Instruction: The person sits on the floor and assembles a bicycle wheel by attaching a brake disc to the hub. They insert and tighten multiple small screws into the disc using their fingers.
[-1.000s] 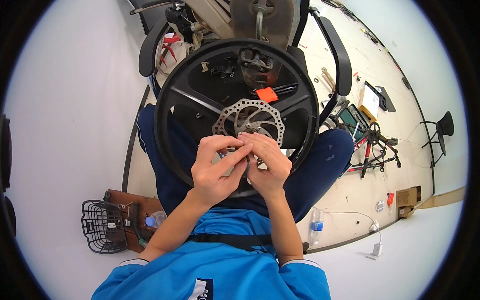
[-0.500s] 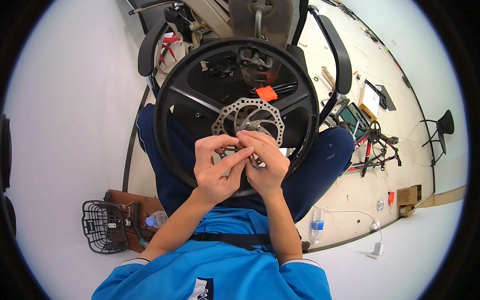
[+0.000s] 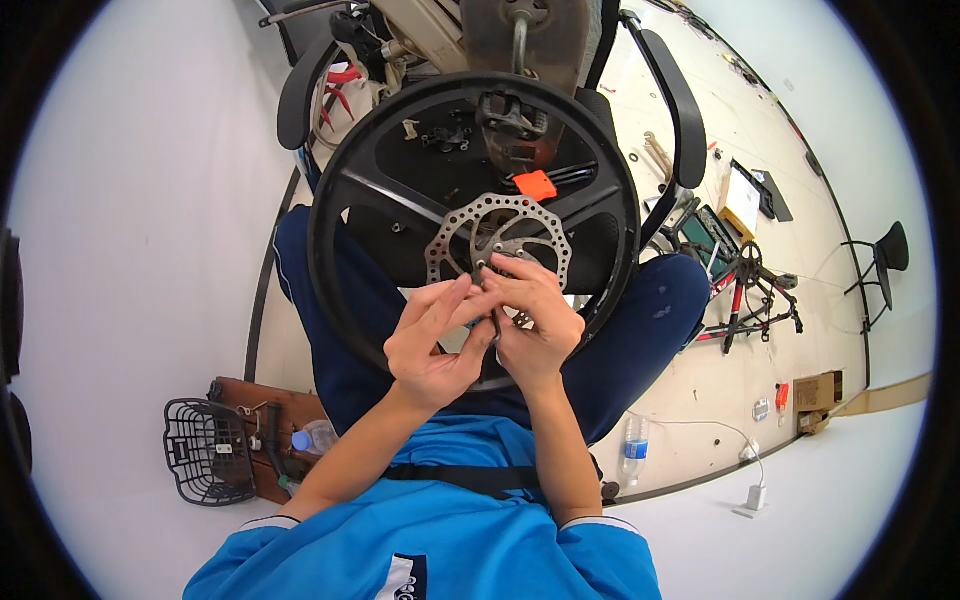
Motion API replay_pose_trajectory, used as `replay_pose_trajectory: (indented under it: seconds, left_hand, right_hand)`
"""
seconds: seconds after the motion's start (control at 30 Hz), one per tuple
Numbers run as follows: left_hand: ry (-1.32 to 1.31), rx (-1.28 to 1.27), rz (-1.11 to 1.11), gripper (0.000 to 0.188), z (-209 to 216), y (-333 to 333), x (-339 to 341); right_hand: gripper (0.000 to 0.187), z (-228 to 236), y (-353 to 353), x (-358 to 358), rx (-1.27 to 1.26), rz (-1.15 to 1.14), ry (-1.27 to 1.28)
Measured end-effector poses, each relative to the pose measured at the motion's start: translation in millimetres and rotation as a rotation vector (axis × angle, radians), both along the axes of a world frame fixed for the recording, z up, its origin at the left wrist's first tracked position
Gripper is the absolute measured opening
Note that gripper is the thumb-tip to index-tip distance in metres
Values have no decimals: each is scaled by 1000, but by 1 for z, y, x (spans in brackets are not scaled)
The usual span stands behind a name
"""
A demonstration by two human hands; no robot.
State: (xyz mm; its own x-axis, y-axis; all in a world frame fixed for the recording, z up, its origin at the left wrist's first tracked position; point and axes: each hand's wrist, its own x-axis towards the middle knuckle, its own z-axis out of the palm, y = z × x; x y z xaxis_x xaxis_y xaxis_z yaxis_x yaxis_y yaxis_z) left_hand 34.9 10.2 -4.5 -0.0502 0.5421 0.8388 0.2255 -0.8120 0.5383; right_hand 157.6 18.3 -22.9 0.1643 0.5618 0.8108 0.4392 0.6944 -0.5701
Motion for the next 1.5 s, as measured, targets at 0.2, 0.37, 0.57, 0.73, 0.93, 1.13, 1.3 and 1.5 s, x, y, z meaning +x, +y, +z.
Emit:
replay_pose_trajectory:
  seconds: [0.2, 0.37, 0.57, 0.73, 0.93, 1.13, 1.3, 1.5]
  left_hand:
    - [-2, 131, -68, 29, -4, 7, 1]
    - [88, 135, -43, 24, 1, 7, -3]
    - [81, 78, -69, 28, 9, 9, -11]
    - [67, 50, 11, 41, 33, 5, -47]
    - [247, -60, -30, 31, 15, 27, -35]
    - [293, -98, 92, 20, 2, 32, -20]
    - [293, -37, 165, 16, 0, 35, -10]
    - [283, 55, 211, 16, -9, 43, -4]
  right_hand:
    - [15, 0, 2, -3, 19, -28, 21]
    - [21, 9, 0, -1, 15, -26, -70]
    - [24, 21, -2, 3, -28, 22, -65]
    - [28, 86, -1, 39, -146, 95, -433]
    - [25, 123, 40, 64, -210, 171, -1280]
    - [23, 135, 52, 61, -129, 196, -1466]
    - [16, 145, 56, 53, -61, 137, -1547]
    - [19, 144, 66, 40, 92, 145, -1588]
